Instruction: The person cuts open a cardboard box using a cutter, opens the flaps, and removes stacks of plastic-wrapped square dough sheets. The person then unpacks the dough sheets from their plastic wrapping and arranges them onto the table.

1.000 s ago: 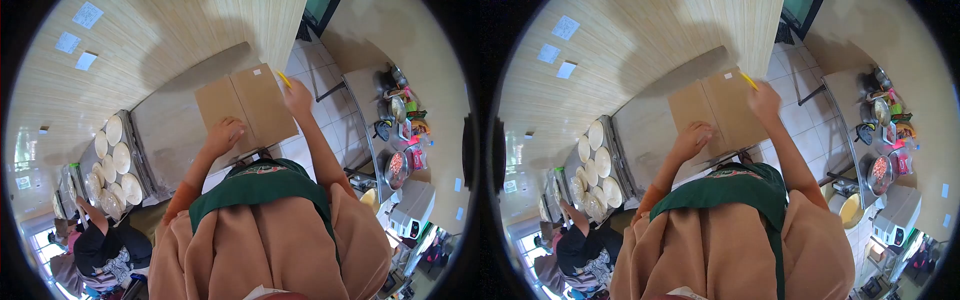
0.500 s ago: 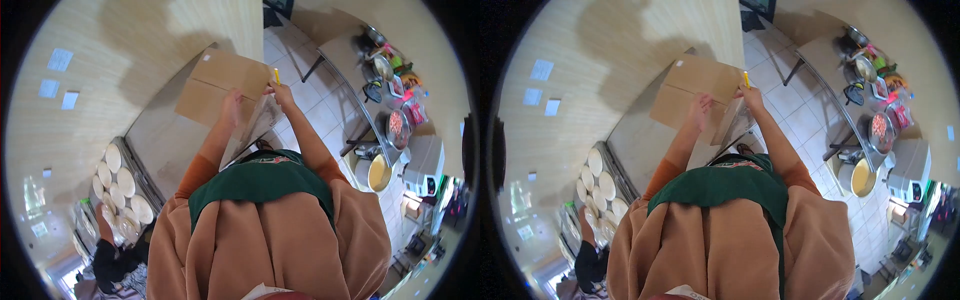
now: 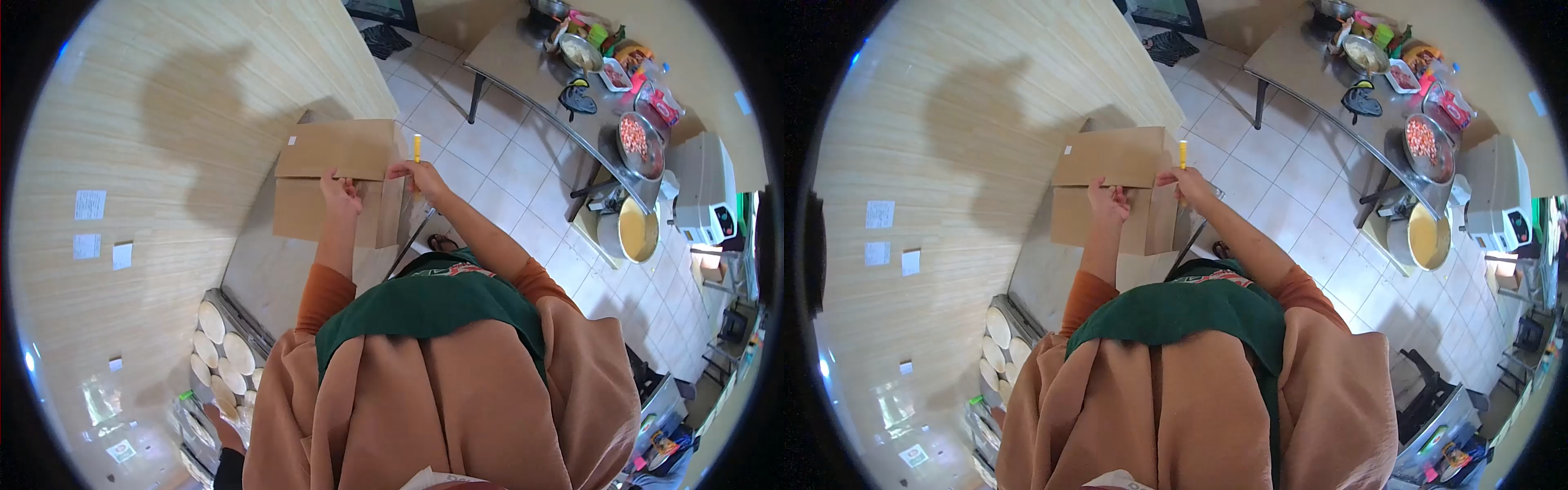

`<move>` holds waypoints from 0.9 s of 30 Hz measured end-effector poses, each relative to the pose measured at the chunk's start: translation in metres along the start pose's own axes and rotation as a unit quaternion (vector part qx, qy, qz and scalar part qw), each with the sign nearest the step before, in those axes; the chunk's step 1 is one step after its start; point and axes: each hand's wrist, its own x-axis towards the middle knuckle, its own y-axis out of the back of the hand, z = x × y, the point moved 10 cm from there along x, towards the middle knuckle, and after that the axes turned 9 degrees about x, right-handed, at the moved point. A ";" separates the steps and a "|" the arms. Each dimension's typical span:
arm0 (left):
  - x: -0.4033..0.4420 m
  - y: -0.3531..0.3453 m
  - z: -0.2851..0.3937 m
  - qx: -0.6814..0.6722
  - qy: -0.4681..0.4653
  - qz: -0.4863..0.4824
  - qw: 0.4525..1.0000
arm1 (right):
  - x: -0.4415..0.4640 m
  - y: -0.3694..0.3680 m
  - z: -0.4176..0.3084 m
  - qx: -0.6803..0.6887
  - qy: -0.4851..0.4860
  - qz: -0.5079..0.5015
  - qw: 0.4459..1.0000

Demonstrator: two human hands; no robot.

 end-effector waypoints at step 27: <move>0.003 -0.015 -0.009 -0.003 -0.123 -0.106 0.987 | -0.015 -0.013 0.027 0.130 0.108 0.012 0.986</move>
